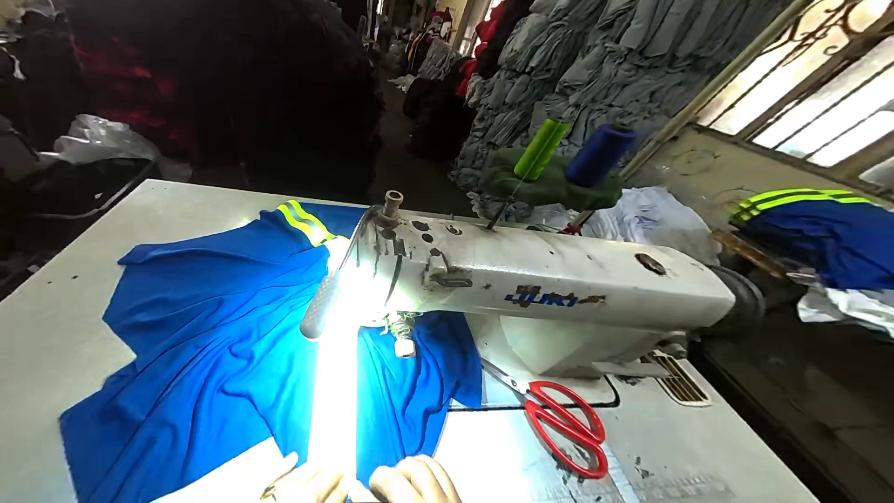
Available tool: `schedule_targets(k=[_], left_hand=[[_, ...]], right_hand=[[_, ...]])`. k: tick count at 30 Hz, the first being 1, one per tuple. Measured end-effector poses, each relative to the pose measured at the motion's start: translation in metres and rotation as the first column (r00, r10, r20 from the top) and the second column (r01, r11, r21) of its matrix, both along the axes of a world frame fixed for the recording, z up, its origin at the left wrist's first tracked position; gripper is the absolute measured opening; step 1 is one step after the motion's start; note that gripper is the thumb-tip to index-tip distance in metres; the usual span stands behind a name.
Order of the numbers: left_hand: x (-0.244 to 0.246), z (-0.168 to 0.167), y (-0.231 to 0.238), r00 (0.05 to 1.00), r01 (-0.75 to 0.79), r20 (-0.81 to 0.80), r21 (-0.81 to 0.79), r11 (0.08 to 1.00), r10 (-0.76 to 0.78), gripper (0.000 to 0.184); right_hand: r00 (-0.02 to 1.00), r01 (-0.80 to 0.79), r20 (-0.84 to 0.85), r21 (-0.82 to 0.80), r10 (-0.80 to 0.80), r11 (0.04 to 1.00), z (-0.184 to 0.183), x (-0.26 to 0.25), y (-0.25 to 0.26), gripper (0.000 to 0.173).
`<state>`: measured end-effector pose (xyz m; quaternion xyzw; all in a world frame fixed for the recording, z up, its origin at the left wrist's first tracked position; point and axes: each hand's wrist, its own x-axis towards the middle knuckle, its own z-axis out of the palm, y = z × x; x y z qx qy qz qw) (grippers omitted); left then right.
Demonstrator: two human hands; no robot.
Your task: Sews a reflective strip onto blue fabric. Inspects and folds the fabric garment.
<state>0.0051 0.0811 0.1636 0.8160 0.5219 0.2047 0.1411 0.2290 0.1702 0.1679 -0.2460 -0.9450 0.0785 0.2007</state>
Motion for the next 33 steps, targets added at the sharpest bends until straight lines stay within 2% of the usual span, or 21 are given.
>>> schedule_targets(k=[7, 11, 15, 17, 18, 20, 22, 24, 25, 27, 28, 30, 32, 33], left_hand=[[-0.024, 0.004, 0.055, 0.998, -0.029, -0.053, -0.033, 0.999, 0.028, 0.046], [-0.036, -0.006, 0.091, 0.993, -0.068, -0.090, 0.095, 0.993, 0.076, 0.050], [-0.046, 0.011, 0.122, 0.985, -0.141, -0.122, -0.127, 0.982, 0.126, 0.052], [-0.048, 0.021, 0.132, 0.984, -0.155, -0.120, -0.192, 0.969, 0.133, 0.052], [-0.049, 0.018, 0.136, 0.982, -0.162, -0.125, -0.178, 0.971, 0.141, 0.053], [-0.051, 0.015, 0.139, 0.982, -0.167, -0.114, -0.177, 0.970, 0.148, 0.054], [-0.052, 0.008, 0.138, 0.982, -0.178, -0.083, -0.135, 0.975, 0.168, 0.054], [-0.052, 0.003, 0.138, 0.978, -0.200, -0.080, -0.108, 0.974, 0.192, 0.054], [-0.052, 0.002, 0.138, 0.977, -0.202, -0.088, -0.112, 0.973, 0.193, 0.054], [-0.051, 0.006, 0.138, 0.978, -0.192, -0.104, -0.113, 0.975, 0.181, 0.053], [-0.050, 0.009, 0.138, 0.977, -0.197, -0.112, -0.122, 0.973, 0.183, 0.053], [-0.047, 0.014, 0.136, 0.973, -0.211, -0.125, -0.130, 0.969, 0.195, 0.053], [-0.044, 0.020, 0.135, 0.969, -0.225, -0.146, -0.179, 0.958, 0.201, 0.054], [-0.044, 0.018, 0.135, 0.966, -0.235, -0.148, -0.172, 0.957, 0.211, 0.054]], right_hand=[[0.998, 0.049, 0.022, 0.035, -0.050, 0.998, 0.005, -0.032, 0.050, 0.025], [0.991, 0.100, 0.084, 0.049, -0.104, 0.994, 0.005, -0.047, 0.078, 0.032], [0.967, 0.178, 0.193, -0.033, -0.169, 0.983, 0.006, -0.060, 0.099, 0.034], [0.978, 0.165, 0.128, 0.020, -0.166, 0.986, 0.007, -0.057, 0.099, 0.032], [0.979, 0.181, 0.095, -0.006, -0.180, 0.983, 0.014, -0.050, 0.094, 0.031], [0.973, 0.214, -0.081, -0.021, -0.215, 0.977, 0.037, -0.025, 0.080, 0.025], [0.928, 0.261, -0.301, 0.101, -0.221, 0.960, 0.066, 0.023, 0.082, 0.019], [0.838, 0.414, -0.468, 0.212, -0.280, 0.885, 0.105, 0.085, 0.110, 0.021], [0.780, 0.523, -0.533, 0.264, -0.329, 0.811, 0.125, 0.115, 0.135, 0.024], [0.674, 0.708, -0.513, 0.242, -0.532, 0.664, 0.157, 0.177, 0.197, 0.040], [0.615, 0.769, -0.440, 0.153, -0.654, 0.621, 0.172, 0.197, 0.225, 0.049], [0.514, 0.830, -0.285, -0.071, -0.809, 0.552, 0.190, 0.220, 0.271, 0.056], [0.419, 0.842, -0.224, -0.267, -0.880, 0.469, 0.189, 0.232, 0.289, 0.059], [0.381, 0.841, -0.246, -0.309, -0.891, 0.445, 0.184, 0.231, 0.283, 0.060]])
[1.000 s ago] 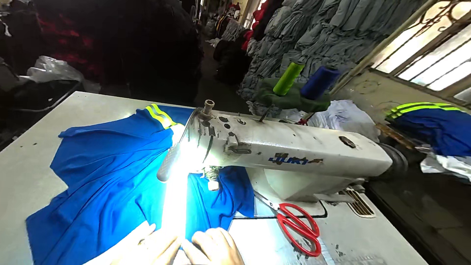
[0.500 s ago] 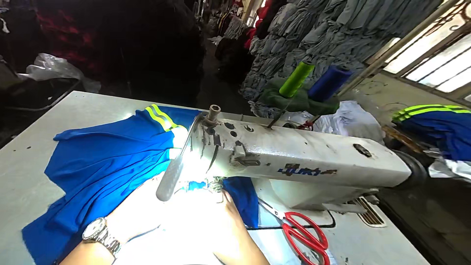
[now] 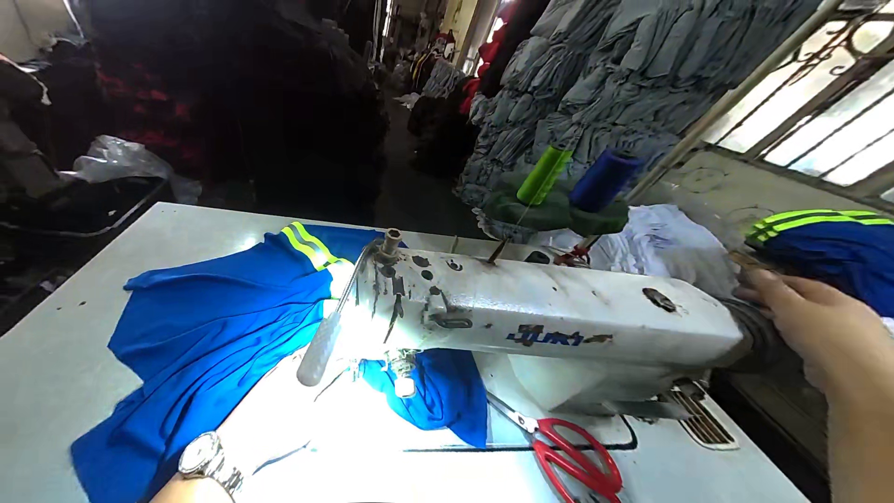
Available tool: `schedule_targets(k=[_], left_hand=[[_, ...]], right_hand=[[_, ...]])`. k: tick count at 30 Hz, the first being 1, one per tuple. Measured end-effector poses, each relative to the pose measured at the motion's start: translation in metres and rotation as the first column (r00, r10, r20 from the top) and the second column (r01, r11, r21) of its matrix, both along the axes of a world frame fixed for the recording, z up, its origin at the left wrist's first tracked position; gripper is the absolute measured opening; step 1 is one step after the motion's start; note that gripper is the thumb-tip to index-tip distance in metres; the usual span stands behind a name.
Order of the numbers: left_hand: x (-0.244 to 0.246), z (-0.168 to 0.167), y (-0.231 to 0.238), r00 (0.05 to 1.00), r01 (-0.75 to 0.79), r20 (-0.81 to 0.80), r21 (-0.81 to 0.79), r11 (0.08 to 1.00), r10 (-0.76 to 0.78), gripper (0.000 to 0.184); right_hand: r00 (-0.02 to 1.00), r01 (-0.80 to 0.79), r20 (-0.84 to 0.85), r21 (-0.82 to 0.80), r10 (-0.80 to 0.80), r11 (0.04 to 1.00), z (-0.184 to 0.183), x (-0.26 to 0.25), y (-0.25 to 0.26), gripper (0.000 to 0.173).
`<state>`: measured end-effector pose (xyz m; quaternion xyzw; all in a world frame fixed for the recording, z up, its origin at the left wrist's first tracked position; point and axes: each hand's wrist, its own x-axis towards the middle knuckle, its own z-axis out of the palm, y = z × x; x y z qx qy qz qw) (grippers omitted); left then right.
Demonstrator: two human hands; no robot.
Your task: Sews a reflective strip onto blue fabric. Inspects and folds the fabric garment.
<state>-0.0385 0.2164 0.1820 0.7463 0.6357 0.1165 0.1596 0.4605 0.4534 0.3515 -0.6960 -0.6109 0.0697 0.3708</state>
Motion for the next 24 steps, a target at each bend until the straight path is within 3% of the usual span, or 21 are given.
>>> schedule_targets(k=[2, 5, 7, 10, 12, 13, 15, 17, 18, 19, 21, 22, 24], left_hand=[[0.000, -0.004, 0.000, 1.000, 0.004, 0.008, 0.045, 0.999, -0.005, 0.053], [-0.002, -0.016, 0.002, 1.000, -0.002, 0.000, 0.141, 0.990, 0.002, 0.051], [-0.001, -0.008, 0.000, 1.000, -0.001, -0.012, 0.080, 0.997, 0.002, 0.053], [-0.001, -0.013, 0.002, 1.000, 0.019, -0.007, 0.168, 0.986, -0.018, 0.054], [0.002, -0.007, 0.001, 0.999, 0.026, 0.015, 0.147, 0.989, -0.028, 0.054], [0.005, 0.000, 0.000, 0.999, 0.025, 0.021, 0.115, 0.993, -0.028, 0.053], [0.011, 0.028, -0.001, 1.000, 0.016, -0.024, -0.008, 1.000, -0.016, 0.049], [0.011, 0.041, 0.003, 0.996, 0.004, -0.086, -0.024, 1.000, -0.006, 0.044], [0.007, 0.036, 0.006, 0.995, 0.004, -0.099, 0.012, 1.000, -0.003, 0.044], [0.006, 0.030, 0.006, 0.996, 0.006, -0.090, 0.061, 0.998, 0.000, 0.041], [0.003, 0.018, -0.004, 1.000, -0.015, 0.017, 0.169, 0.986, 0.013, 0.033], [0.002, 0.017, -0.006, 0.994, -0.068, 0.098, 0.154, 0.986, 0.053, 0.034], [-0.006, 0.019, 0.003, 0.976, -0.177, 0.145, 0.085, 0.980, 0.164, 0.039]], right_hand=[[0.999, 0.021, -0.031, 0.087, -0.019, 0.996, -0.020, -0.008, -0.024, 0.056], [0.997, -0.072, 0.031, 0.236, 0.067, 0.969, -0.051, 0.004, -0.023, 0.048], [0.994, -0.078, 0.086, 0.152, 0.066, 0.985, -0.042, 0.005, -0.021, 0.045], [0.981, -0.036, 0.187, -0.045, 0.044, 0.998, -0.011, -0.006, -0.012, 0.037], [0.984, -0.015, 0.174, -0.085, 0.030, 0.996, -0.006, -0.006, -0.005, 0.036], [0.991, -0.011, 0.134, -0.043, 0.016, 0.999, -0.008, -0.006, -0.010, 0.041], [0.995, -0.039, 0.101, 0.189, 0.020, 0.981, -0.021, -0.014, -0.043, 0.056], [0.972, -0.204, 0.193, 0.401, 0.135, 0.893, -0.044, -0.045, -0.100, 0.048], [0.929, -0.350, 0.260, 0.390, 0.263, 0.851, -0.061, -0.069, -0.130, 0.037], [0.852, -0.513, 0.287, 0.289, 0.438, 0.808, -0.082, -0.098, -0.157, 0.027], [0.658, -0.720, 0.190, -0.126, 0.729, 0.683, -0.121, -0.160, -0.188, 0.029], [0.593, -0.737, 0.160, -0.287, 0.789, 0.612, -0.138, -0.189, -0.191, 0.036], [0.551, -0.716, 0.198, -0.388, 0.811, 0.581, -0.165, -0.229, -0.173, 0.048]])
